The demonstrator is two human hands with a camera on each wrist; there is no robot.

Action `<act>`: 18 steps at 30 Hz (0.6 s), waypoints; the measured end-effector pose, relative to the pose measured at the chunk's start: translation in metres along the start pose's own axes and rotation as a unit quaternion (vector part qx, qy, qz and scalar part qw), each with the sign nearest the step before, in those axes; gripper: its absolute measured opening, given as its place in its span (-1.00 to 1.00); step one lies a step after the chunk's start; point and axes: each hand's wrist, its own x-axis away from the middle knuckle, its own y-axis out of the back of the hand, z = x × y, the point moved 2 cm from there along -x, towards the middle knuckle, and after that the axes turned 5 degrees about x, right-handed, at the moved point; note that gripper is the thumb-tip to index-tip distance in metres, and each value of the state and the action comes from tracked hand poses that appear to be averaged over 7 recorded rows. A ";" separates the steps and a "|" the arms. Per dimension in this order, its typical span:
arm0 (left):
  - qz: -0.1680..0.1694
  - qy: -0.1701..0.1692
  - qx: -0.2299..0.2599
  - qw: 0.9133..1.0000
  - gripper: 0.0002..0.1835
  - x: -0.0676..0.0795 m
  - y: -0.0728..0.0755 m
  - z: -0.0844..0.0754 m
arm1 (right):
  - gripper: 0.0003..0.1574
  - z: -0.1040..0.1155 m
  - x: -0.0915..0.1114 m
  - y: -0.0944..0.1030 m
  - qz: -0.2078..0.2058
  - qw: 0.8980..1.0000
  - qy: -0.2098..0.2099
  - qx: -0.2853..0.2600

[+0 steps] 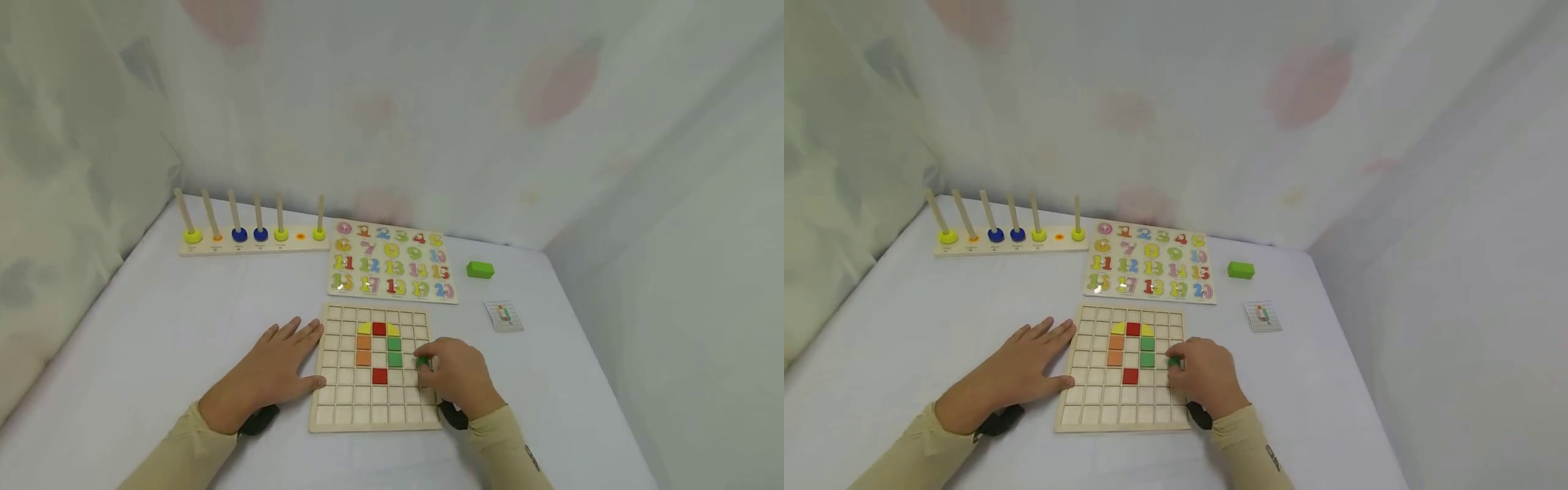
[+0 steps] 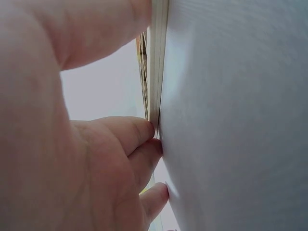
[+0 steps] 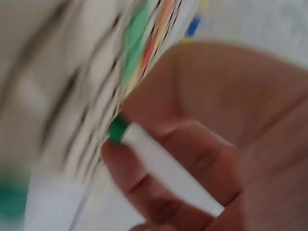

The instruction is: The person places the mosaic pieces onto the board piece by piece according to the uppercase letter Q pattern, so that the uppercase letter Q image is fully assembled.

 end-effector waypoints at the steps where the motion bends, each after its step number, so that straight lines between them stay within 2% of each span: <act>1: -0.001 -0.001 -0.003 1.000 0.06 0.000 0.000 -0.001 | -0.69 0.008 0.000 -0.002 0.002 0.999 0.040 -0.006; 3: -0.004 -0.001 -0.005 1.000 0.06 -0.001 0.000 -0.002 | -0.66 0.019 0.000 -0.008 0.003 0.995 0.100 -0.010; 5: -0.005 -0.003 -0.007 1.000 0.05 -0.002 0.004 -0.004 | -0.63 0.025 0.001 -0.010 -0.009 0.992 0.126 -0.003; 10: 0.002 0.002 -0.011 1.000 0.07 -0.005 0.007 -0.008 | -0.64 0.025 0.003 -0.013 -0.037 0.991 0.127 0.009; 15: 0.011 0.014 -0.009 1.000 0.10 -0.006 0.003 -0.005 | -0.76 0.027 0.003 -0.019 -0.025 0.985 0.170 0.007; 18: 0.010 0.017 -0.010 1.000 0.09 -0.007 0.000 -0.001 | -0.76 0.028 0.001 -0.024 -0.025 0.984 0.177 0.014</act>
